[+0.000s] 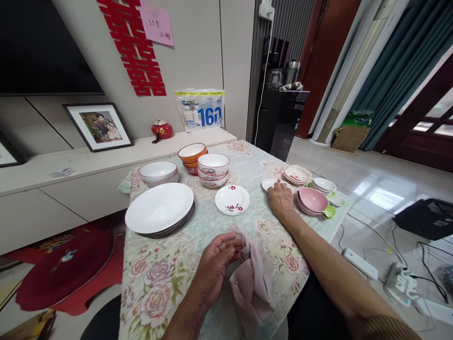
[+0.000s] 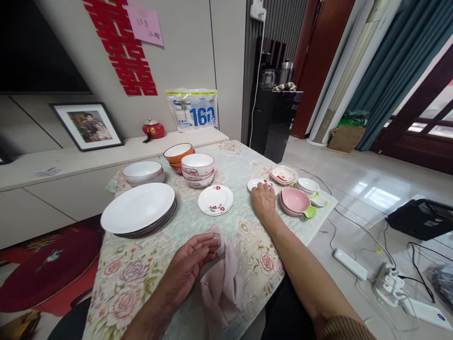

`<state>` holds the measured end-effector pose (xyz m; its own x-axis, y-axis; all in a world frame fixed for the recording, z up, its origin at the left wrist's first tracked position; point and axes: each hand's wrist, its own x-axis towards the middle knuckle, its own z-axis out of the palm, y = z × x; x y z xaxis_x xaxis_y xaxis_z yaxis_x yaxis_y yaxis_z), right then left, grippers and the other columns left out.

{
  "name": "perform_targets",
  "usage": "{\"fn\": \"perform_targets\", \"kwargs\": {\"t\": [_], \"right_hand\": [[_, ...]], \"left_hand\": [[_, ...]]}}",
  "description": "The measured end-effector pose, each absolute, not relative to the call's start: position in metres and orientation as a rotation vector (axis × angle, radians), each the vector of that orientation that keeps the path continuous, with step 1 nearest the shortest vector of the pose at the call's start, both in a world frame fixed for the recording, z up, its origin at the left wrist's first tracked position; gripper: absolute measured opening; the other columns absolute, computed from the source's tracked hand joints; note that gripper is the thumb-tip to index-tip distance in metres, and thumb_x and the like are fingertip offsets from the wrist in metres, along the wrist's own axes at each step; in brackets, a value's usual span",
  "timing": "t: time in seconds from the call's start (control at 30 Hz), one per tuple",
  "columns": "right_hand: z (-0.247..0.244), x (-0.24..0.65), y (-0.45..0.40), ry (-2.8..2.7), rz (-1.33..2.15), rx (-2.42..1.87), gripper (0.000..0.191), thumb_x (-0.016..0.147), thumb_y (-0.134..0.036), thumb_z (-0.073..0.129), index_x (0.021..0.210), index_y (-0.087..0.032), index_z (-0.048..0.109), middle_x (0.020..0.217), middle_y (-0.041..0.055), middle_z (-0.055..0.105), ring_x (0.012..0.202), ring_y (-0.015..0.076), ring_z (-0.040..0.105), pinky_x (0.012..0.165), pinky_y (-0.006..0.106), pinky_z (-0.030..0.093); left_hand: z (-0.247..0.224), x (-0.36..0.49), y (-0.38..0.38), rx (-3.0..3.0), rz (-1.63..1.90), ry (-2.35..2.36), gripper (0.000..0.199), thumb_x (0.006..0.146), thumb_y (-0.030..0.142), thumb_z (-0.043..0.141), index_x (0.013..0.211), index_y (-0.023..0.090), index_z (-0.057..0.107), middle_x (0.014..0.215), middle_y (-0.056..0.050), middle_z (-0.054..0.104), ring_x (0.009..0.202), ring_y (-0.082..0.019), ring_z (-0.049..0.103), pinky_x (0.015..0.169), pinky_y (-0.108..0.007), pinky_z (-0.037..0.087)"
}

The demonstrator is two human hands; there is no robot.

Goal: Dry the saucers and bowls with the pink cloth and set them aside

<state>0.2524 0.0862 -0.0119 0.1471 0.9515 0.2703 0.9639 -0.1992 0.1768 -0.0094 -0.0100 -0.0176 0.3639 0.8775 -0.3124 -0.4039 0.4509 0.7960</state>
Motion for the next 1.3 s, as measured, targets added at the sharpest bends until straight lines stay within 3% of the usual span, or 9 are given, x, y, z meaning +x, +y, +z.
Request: {"fn": "perform_targets", "kwargs": {"t": [0.5, 0.83, 1.3], "right_hand": [[-0.013, 0.254, 0.067, -1.879, -0.458, -2.438, 0.034, 0.094, -0.013, 0.036, 0.101, -0.010, 0.070, 0.110, 0.0216, 0.063, 0.105, 0.0329, 0.054, 0.085, 0.044, 0.037], [-0.012, 0.252, 0.070, -2.007, -0.367, -2.377, 0.030, 0.095, -0.013, 0.040, 0.111, -0.014, 0.065, 0.111, 0.0170, 0.063, 0.106, 0.0285, 0.054, 0.080, 0.035, 0.039], [-0.019, 0.257, 0.083, -1.948, -0.346, -2.338, 0.030, 0.094, -0.015, 0.043, 0.112, -0.017, 0.067, 0.110, 0.0152, 0.063, 0.104, 0.0276, 0.053, 0.079, 0.035, 0.037]], "left_hand": [[-0.016, -0.008, -0.012, 0.700, 0.910, 0.872, 0.037, 0.069, 0.028, 0.081, 0.101, 0.014, 0.070, 0.095, -0.011, 0.073, 0.089, -0.019, 0.065, 0.081, -0.030, 0.049], [-0.015, -0.007, -0.012, 0.704, 0.913, 0.874, 0.037, 0.066, 0.027, 0.083, 0.099, 0.014, 0.072, 0.092, -0.011, 0.073, 0.082, -0.018, 0.065, 0.080, -0.031, 0.049], [-0.012, -0.006, -0.013, 0.766, 0.931, 0.815, 0.033, 0.069, 0.028, 0.079, 0.100, 0.019, 0.073, 0.094, -0.010, 0.072, 0.089, -0.021, 0.064, 0.077, -0.031, 0.048]]}}
